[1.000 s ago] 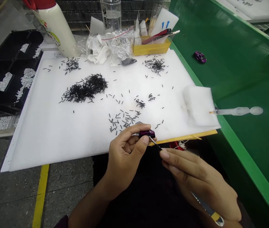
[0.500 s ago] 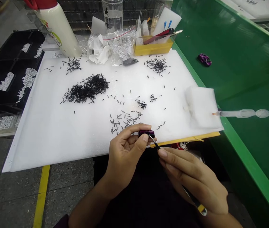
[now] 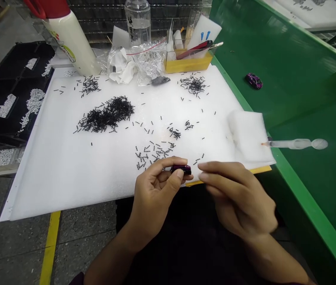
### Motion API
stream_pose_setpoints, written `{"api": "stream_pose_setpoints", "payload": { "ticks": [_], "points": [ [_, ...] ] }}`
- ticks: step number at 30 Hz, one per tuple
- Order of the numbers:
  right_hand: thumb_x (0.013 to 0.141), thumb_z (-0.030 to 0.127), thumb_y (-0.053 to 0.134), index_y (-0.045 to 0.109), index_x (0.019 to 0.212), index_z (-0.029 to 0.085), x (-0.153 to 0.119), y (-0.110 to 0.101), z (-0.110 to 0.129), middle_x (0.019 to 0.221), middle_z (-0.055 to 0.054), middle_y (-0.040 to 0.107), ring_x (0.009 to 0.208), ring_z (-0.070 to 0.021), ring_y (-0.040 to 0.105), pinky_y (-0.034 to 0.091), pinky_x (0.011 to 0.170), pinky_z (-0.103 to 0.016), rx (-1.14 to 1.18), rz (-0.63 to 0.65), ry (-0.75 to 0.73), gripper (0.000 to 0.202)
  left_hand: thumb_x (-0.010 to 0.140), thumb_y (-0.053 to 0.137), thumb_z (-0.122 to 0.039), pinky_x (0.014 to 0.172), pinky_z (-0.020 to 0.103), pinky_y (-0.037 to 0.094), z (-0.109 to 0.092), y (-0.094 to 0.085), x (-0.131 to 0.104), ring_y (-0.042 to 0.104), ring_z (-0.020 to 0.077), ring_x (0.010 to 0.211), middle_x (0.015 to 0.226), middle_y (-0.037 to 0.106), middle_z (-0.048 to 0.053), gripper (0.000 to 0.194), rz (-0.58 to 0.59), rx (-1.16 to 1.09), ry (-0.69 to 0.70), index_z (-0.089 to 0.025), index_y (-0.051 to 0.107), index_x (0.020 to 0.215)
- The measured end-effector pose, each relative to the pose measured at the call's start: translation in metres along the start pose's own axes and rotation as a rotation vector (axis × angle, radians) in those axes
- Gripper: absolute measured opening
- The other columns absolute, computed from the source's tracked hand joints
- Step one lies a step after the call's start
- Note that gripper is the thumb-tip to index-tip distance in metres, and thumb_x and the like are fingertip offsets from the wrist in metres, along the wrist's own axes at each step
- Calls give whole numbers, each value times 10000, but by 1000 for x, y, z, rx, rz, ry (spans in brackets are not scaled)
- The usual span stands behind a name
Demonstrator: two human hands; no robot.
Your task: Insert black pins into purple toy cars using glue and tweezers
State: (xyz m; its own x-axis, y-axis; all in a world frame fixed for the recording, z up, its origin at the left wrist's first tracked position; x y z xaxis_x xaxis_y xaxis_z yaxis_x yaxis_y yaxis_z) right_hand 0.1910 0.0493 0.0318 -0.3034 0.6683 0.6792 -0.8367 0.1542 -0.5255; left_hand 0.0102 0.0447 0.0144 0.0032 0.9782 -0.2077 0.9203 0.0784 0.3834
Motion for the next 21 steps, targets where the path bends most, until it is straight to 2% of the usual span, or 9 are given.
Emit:
{"api": "stream_pose_setpoints", "payload": {
  "ticks": [2,3,8,12,15,18,21],
  "points": [
    [958,11,713,746,1321,193,11,9,1,1213,-138,812,1029,-238,793,698,785,-369,-19,-6,-102,407,1022,793,-283,906,203,682,-1,1,1,843,173,1033,1109,865,28,101,17,7,17,-225,841,1089],
    [941,-15,716,746,1334,175,13,12,1,1225,-144,811,1039,-242,789,700,784,-372,-25,-4,-136,438,1026,786,-282,907,205,683,-2,1,1,841,176,1044,1114,867,31,105,23,13,22,-223,839,1095],
    [957,-2,710,738,1384,127,10,16,-6,1281,-138,810,1099,-255,782,719,822,-381,-100,11,-215,447,1039,771,-342,931,250,694,-2,0,3,837,205,1081,1191,858,64,195,39,66,6,-204,829,1163],
    [934,-19,725,745,1370,195,16,15,-13,1167,-117,836,978,-246,808,711,731,-376,-80,-17,-175,487,1014,802,-394,993,314,692,1,-1,6,839,230,1088,1244,843,82,339,63,149,10,-228,797,1309],
    [913,-51,743,767,1275,187,24,14,-16,1090,-121,831,925,-221,804,689,716,-353,-9,-52,-148,434,1022,787,-413,979,326,699,1,0,11,850,232,1045,1198,852,84,340,60,203,36,-222,797,1303],
    [926,-13,768,766,1269,226,29,9,-16,1097,-96,825,931,-215,794,673,736,-360,43,-40,-65,418,1047,748,-438,905,312,715,-5,2,14,863,224,945,1094,867,75,323,91,210,50,-208,811,1265],
    [929,53,801,751,1344,274,33,1,-11,1134,-66,828,919,-220,786,662,734,-368,41,-31,-24,473,1058,729,-444,817,312,720,-17,4,13,858,215,780,876,858,33,315,153,246,62,-230,821,1270]
  ]
}}
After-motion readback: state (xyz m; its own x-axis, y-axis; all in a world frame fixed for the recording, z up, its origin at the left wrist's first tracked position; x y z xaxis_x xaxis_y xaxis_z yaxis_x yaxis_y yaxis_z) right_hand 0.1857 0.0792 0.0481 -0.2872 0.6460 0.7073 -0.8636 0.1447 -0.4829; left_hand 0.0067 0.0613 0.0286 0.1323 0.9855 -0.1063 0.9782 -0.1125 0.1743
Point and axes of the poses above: each hand's wrist, its own x-axis towards the middle knuckle, its own y-axis out of the palm, z = x × y, the point moved 3 cm from there along x, towards the middle knuckle
